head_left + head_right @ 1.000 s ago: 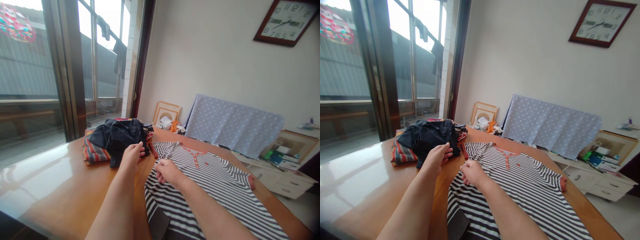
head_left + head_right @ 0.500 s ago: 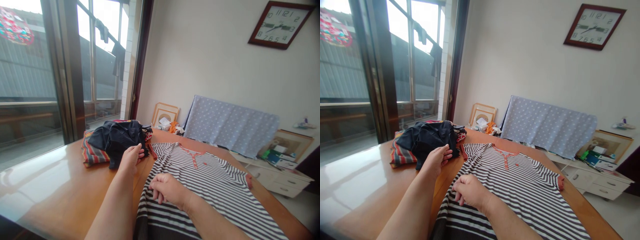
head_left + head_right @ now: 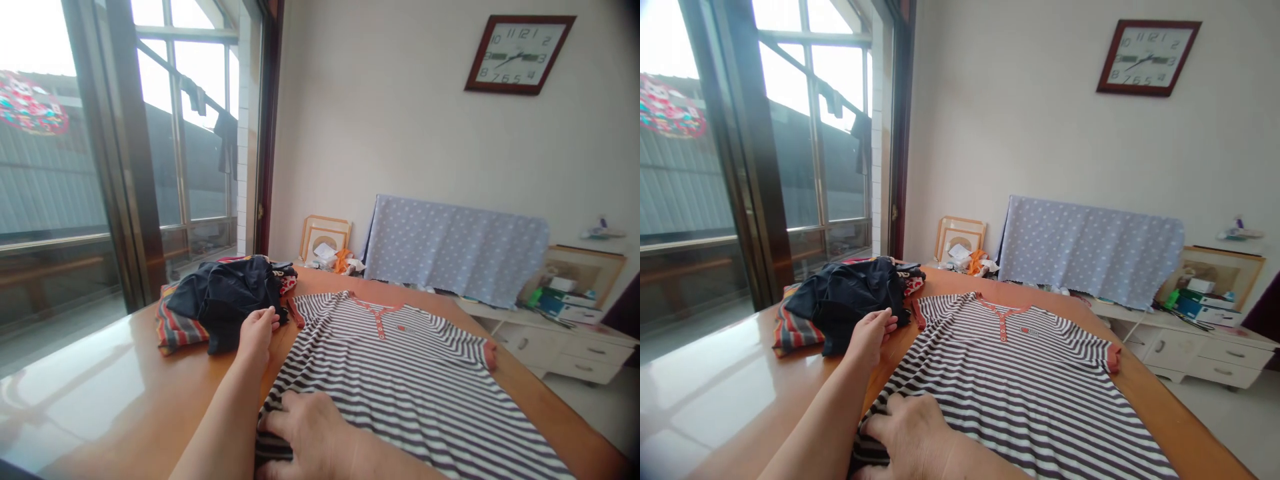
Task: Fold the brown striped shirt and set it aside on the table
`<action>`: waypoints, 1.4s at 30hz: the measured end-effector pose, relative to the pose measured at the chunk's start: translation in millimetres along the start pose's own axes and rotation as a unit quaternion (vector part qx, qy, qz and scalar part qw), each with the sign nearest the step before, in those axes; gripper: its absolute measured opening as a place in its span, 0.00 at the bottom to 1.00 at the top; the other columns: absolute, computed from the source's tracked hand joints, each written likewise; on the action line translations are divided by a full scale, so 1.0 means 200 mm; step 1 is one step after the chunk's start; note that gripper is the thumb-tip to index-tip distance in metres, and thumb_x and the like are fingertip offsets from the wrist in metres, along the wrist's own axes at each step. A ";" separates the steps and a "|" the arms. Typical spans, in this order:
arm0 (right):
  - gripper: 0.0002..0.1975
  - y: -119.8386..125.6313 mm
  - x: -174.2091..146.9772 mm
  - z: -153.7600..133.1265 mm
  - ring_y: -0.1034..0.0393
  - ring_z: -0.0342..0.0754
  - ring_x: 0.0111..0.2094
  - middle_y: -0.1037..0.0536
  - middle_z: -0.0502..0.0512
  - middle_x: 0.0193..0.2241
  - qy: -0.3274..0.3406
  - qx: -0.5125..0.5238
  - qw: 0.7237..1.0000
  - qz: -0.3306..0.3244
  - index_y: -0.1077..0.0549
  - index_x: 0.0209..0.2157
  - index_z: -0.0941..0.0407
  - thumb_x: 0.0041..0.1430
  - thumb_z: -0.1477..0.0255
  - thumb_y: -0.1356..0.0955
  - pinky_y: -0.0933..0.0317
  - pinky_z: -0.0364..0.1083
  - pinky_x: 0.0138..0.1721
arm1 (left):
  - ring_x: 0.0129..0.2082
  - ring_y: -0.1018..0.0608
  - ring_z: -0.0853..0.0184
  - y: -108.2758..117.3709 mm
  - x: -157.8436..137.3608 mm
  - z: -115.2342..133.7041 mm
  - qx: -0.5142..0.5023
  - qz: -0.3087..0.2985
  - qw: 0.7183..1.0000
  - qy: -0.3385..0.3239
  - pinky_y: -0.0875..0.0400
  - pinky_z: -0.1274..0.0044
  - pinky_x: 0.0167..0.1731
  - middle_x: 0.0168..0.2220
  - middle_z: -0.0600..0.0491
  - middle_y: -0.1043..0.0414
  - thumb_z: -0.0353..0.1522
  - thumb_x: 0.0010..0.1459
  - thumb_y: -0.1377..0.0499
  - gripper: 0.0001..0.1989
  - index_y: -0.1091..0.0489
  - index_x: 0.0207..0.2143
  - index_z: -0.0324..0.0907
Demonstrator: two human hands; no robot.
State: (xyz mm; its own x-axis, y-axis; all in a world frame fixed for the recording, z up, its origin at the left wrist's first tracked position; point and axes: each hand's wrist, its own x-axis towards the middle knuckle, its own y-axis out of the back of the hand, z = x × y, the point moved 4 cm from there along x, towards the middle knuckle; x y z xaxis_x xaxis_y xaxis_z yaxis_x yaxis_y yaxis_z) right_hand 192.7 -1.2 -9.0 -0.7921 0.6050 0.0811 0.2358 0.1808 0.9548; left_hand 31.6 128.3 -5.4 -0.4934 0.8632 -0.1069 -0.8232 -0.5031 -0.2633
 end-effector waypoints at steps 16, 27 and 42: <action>0.31 0.08 -0.04 0.04 0.28 0.56 0.40 0.26 0.57 0.50 0.053 0.000 0.997 -0.055 0.30 0.59 0.38 0.58 0.43 0.38 0.36 0.49 0.35 | 0.27 0.22 0.70 -0.32 -0.02 0.05 -0.032 -0.088 0.988 0.123 0.29 0.77 0.30 0.34 0.48 0.22 0.32 0.57 0.39 0.06 0.28 0.36 0.39; 0.13 0.26 -0.02 0.06 0.27 0.46 0.29 0.18 0.50 0.33 0.055 0.052 0.989 -0.129 0.19 0.39 0.51 0.56 0.68 0.35 0.40 0.42 0.30 | 0.30 0.22 0.68 -0.34 -0.11 -0.25 -0.011 -0.231 0.973 0.010 0.29 0.78 0.32 0.33 0.48 0.21 0.46 0.51 0.33 0.18 0.27 0.33 0.40; 0.05 0.56 0.46 0.86 0.31 0.40 0.21 0.25 0.50 0.22 -0.301 0.303 0.896 0.121 0.30 0.29 0.57 0.58 0.72 0.34 0.38 0.38 0.24 | 0.32 0.23 0.64 -0.24 0.06 -0.31 0.009 -0.008 0.998 -0.062 0.29 0.74 0.34 0.33 0.50 0.24 0.40 0.56 0.45 0.11 0.30 0.35 0.43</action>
State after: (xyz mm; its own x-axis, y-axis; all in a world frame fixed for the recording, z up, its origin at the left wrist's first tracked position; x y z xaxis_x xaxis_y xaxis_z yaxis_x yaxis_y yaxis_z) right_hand 243.3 207.0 55.5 -0.2725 0.9589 -0.0787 0.7669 0.2659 0.5841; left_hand 83.0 166.0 -54.1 -0.5101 0.8599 0.0177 -0.8356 -0.4906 -0.2471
